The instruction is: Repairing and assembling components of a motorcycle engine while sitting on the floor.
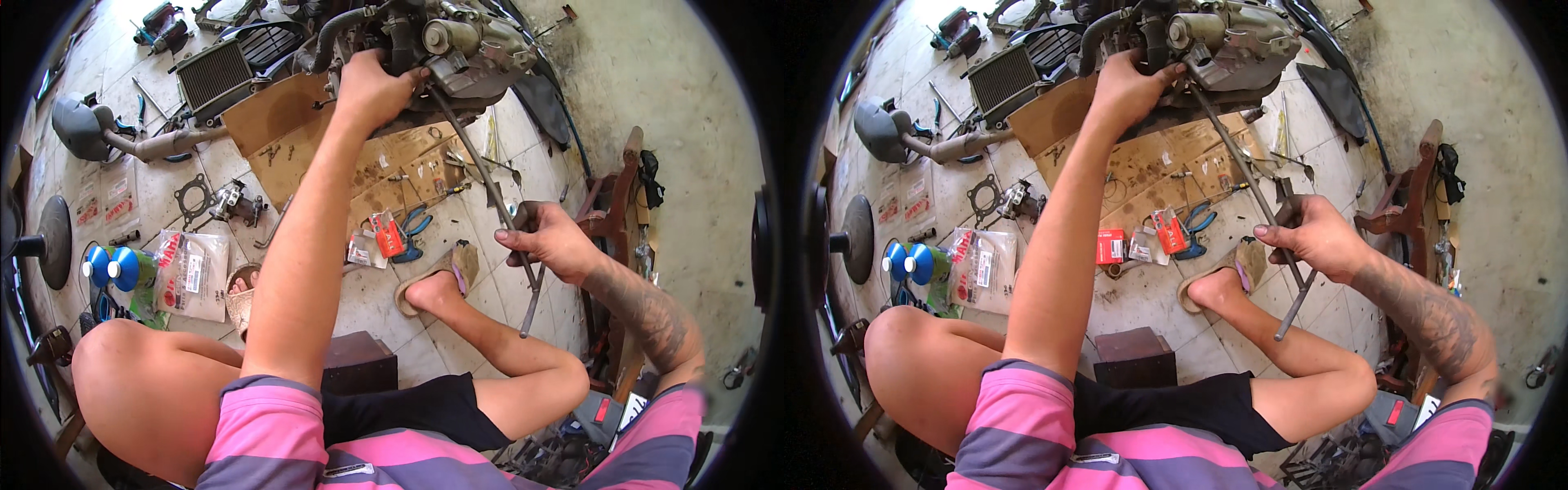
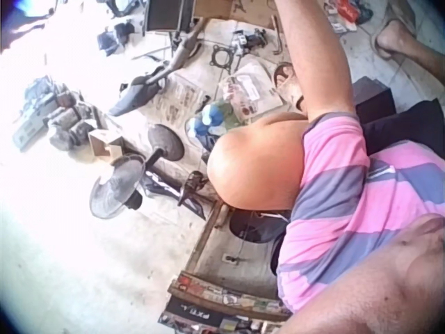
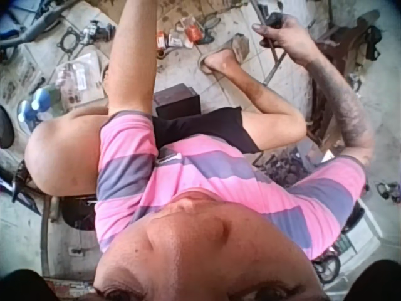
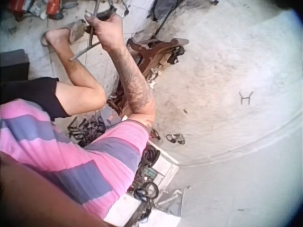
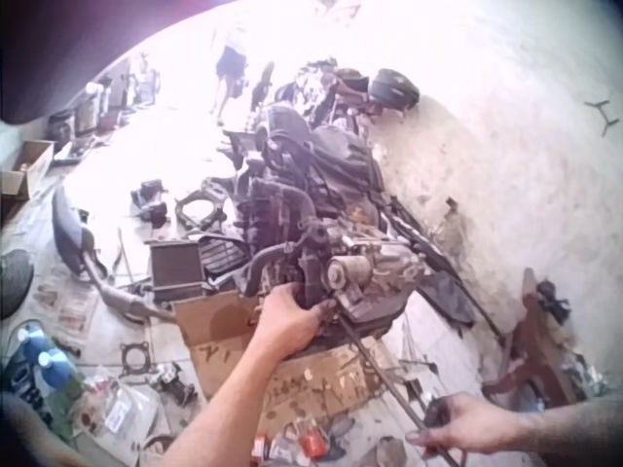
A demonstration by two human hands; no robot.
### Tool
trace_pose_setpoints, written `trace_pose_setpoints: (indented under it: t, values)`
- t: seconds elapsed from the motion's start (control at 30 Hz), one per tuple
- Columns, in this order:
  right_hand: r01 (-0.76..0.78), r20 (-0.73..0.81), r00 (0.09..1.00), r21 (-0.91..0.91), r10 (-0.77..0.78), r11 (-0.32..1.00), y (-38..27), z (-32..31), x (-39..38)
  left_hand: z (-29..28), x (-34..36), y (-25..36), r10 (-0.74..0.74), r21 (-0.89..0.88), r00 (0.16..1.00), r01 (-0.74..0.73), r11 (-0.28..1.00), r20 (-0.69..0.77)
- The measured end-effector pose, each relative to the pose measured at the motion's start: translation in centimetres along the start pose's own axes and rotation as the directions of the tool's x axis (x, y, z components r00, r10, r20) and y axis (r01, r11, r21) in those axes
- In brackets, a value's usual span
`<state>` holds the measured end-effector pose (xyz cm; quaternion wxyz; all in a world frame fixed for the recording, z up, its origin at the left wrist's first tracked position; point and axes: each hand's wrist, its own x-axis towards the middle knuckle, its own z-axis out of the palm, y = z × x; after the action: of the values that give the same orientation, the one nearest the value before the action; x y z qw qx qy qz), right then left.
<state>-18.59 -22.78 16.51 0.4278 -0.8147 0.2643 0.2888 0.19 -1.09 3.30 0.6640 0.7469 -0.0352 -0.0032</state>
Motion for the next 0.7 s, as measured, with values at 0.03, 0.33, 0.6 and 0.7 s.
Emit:
trace_pose_setpoints:
  t: [0.03, 0.33, 0.6, 0.7]
  values:
    - [0.017, 0.067, 0.998, -0.051, -0.014, 0.999, -0.2, -0.4, 0.5, 0.3, -0.5, -0.1, 0.023, 0.017, 0.999, -0.022, 1.0, -0.045]
    - [-0.084, 0.469, 0.876, -0.073, 0.109, 0.994, -1.8, -2.3, 1.6, 1.0, -0.5, -1.0, -0.013, -0.129, 0.996, 0.002, 0.992, -0.088]
    - [0.042, 0.255, 0.967, -0.057, -0.026, 0.998, 0.6, -1.5, 3.9, 0.7, -1.0, -0.2, 0.043, -0.212, 0.99, -0.071, 0.975, -0.136]
    - [0.047, 0.297, 0.954, -0.016, -0.04, 0.999, -0.1, -1.8, 3.5, 0.7, -1.2, -0.2, 0.027, -0.207, 0.991, -0.053, 0.977, -0.128]
